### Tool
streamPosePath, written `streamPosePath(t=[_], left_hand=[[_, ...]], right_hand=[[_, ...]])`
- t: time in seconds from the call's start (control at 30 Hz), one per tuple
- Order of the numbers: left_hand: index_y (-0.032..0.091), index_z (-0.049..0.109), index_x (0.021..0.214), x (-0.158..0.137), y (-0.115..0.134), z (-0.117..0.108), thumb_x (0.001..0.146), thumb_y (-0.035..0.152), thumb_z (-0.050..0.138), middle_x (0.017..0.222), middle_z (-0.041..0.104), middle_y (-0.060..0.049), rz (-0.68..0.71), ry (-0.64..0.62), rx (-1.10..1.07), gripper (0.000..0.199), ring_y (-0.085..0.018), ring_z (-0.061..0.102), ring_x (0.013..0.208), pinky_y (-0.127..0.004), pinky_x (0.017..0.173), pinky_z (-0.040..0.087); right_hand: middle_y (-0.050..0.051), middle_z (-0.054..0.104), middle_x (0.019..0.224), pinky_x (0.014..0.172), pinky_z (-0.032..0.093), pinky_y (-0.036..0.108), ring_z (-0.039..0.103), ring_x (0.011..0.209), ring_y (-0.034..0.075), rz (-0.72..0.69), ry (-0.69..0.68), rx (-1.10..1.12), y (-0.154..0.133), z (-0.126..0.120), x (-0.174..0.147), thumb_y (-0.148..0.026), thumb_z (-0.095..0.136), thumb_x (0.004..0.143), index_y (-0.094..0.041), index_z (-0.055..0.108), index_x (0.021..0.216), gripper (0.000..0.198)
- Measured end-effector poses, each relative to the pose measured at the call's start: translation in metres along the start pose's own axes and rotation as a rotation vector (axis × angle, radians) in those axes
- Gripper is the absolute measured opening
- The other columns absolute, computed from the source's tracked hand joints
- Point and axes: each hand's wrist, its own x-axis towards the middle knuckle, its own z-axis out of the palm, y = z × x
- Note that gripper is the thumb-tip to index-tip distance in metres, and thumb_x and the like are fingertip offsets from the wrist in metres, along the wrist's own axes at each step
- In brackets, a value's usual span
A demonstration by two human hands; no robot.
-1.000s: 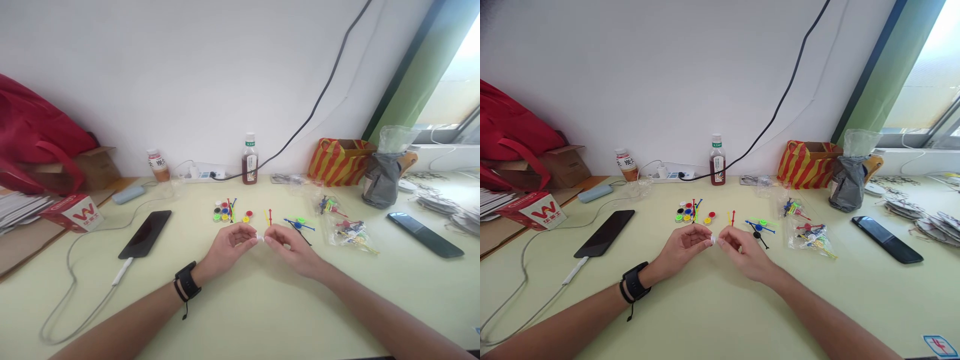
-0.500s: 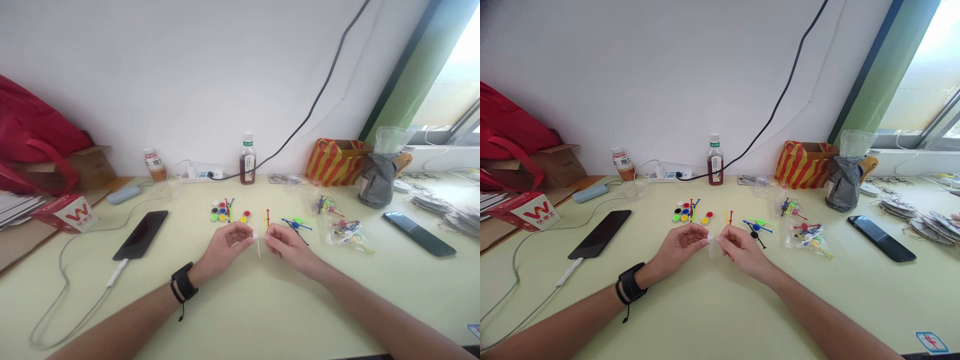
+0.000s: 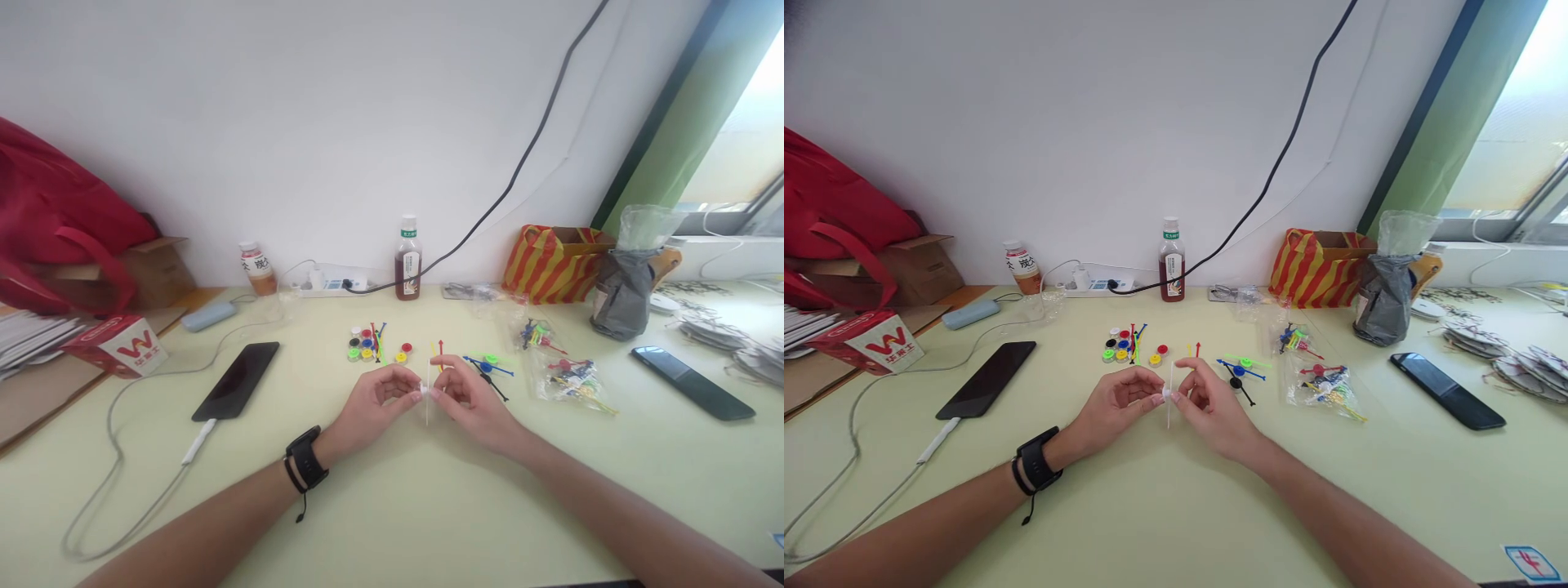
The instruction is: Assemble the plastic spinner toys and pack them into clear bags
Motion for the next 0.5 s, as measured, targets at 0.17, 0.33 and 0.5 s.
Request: streamPosePath(t=[0.17, 0.33, 0.5], left_hand=[[0.017, 0.071, 0.103, 0.0004, 0.0018, -0.0008, 0.088, 0.033, 0.08, 0.102, 0.072, -0.007, -0.041, 0.025, -0.047, 0.023, -0.018, 0.069, 0.094, -0.034, 0.091, 0.059], [0.017, 0.071, 0.103, 0.001, 0.0034, -0.0012, 0.087, 0.034, 0.081, 0.101, 0.071, -0.007, -0.064, 0.02, -0.084, 0.025, -0.018, 0.069, 0.093, -0.033, 0.09, 0.06], [0.016, 0.072, 0.101, 0.0011, 0.0033, -0.0017, 0.087, 0.034, 0.082, 0.1, 0.072, -0.007, -0.066, 0.021, -0.084, 0.024, -0.018, 0.069, 0.092, -0.033, 0.089, 0.06]], right_hand=[[0.001, 0.057, 0.097, 0.061, 0.046, 0.029, 0.052, 0.066, 0.014, -0.183, 0.091, -0.25, -0.0004, -0.0038, -0.0056, -0.031, 0.055, 0.101, -0.035, 0.022, 0.16, 0.068], [0.005, 0.059, 0.108, 0.064, 0.046, 0.03, 0.053, 0.068, 0.014, -0.332, 0.09, -0.394, 0.0026, -0.0059, -0.0093, -0.028, 0.054, 0.1, -0.032, 0.018, 0.161, 0.071], [-0.002, 0.046, 0.06, 0.054, 0.033, 0.029, 0.039, 0.052, 0.012, -0.121, 0.018, -0.346, 0.0029, -0.0097, -0.0043, -0.044, 0.043, 0.106, -0.019, 0.054, 0.066, 0.048]])
